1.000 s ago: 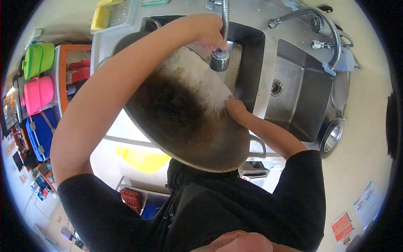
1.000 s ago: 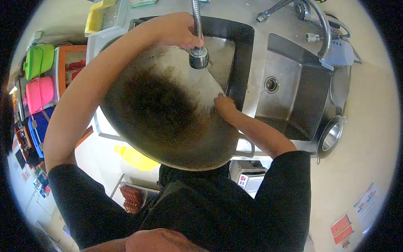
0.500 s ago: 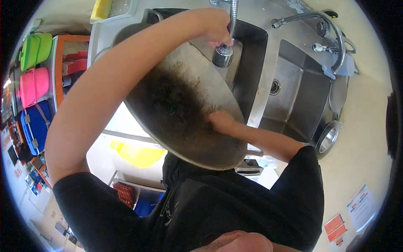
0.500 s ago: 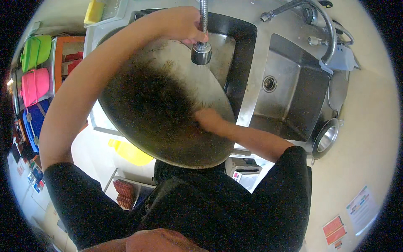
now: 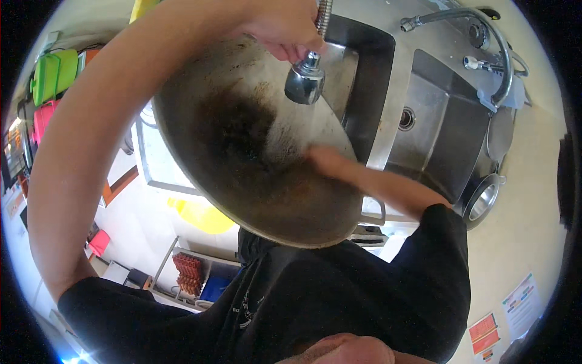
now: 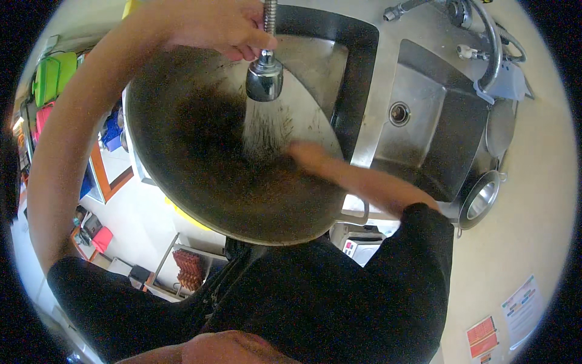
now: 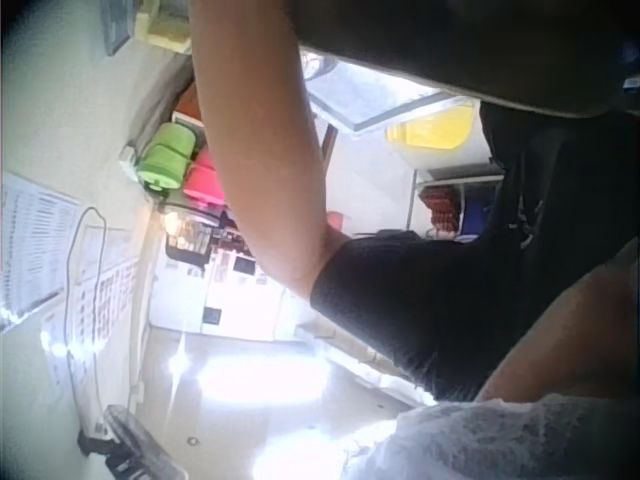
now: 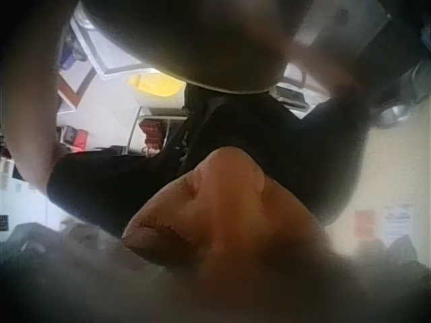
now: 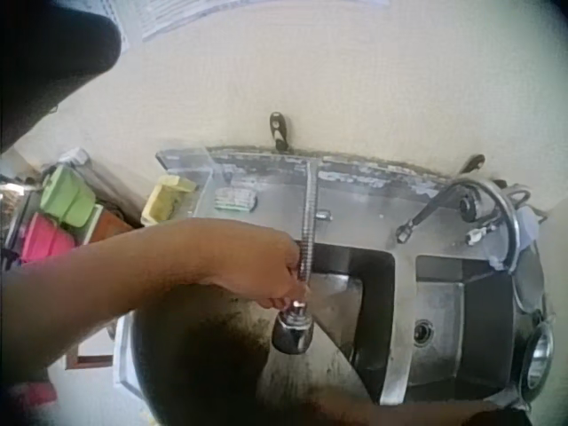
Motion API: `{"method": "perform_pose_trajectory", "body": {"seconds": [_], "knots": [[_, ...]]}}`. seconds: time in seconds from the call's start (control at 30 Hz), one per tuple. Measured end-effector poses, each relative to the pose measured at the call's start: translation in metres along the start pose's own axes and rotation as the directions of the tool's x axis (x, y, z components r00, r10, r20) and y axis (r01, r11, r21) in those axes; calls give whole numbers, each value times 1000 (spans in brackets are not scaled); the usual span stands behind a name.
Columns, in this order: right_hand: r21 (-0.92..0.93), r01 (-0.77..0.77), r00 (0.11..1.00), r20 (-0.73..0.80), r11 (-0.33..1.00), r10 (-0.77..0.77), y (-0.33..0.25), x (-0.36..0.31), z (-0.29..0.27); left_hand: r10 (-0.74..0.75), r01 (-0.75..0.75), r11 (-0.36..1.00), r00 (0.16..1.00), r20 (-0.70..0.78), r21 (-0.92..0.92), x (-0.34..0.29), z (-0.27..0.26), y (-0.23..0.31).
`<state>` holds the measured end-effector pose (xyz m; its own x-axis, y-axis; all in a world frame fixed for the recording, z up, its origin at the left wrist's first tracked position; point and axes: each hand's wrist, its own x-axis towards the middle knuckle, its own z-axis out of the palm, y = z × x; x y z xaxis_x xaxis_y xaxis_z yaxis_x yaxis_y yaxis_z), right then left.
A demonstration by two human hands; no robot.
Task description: The person picks up a wok from a storage area, carries it to a sink, and washes it by hand using a sponge and water.
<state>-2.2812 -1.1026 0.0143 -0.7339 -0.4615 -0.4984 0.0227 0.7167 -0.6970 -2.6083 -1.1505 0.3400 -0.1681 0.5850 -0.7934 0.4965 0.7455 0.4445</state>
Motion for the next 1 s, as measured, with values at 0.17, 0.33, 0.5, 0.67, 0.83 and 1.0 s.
{"method": "perform_pose_trajectory", "body": {"seconds": [0.17,0.33,0.5,0.67,0.83,1.0], "knots": [[-102,-271,954,103,957,281,-23,5,-26,37,-43,984,999,41,176,0,-9,2],[454,280,951,-11,846,-309,-123,-4,-45,-104,102,981,995,8,168,-8,-5,6],[-115,-296,948,-160,948,276,74,76,38,17,-24,982,999,43,188,-1,-13,5],[-29,-319,935,158,947,319,-1,79,2,-105,108,970,994,-27,220,-7,-1,7],[363,541,838,-305,758,-452,-73,37,16,-48,42,985,998,36,169,-22,-10,-3],[-218,-338,828,-532,916,179,92,104,12,10,-1,965,999,-36,262,6,-5,-8]]}}
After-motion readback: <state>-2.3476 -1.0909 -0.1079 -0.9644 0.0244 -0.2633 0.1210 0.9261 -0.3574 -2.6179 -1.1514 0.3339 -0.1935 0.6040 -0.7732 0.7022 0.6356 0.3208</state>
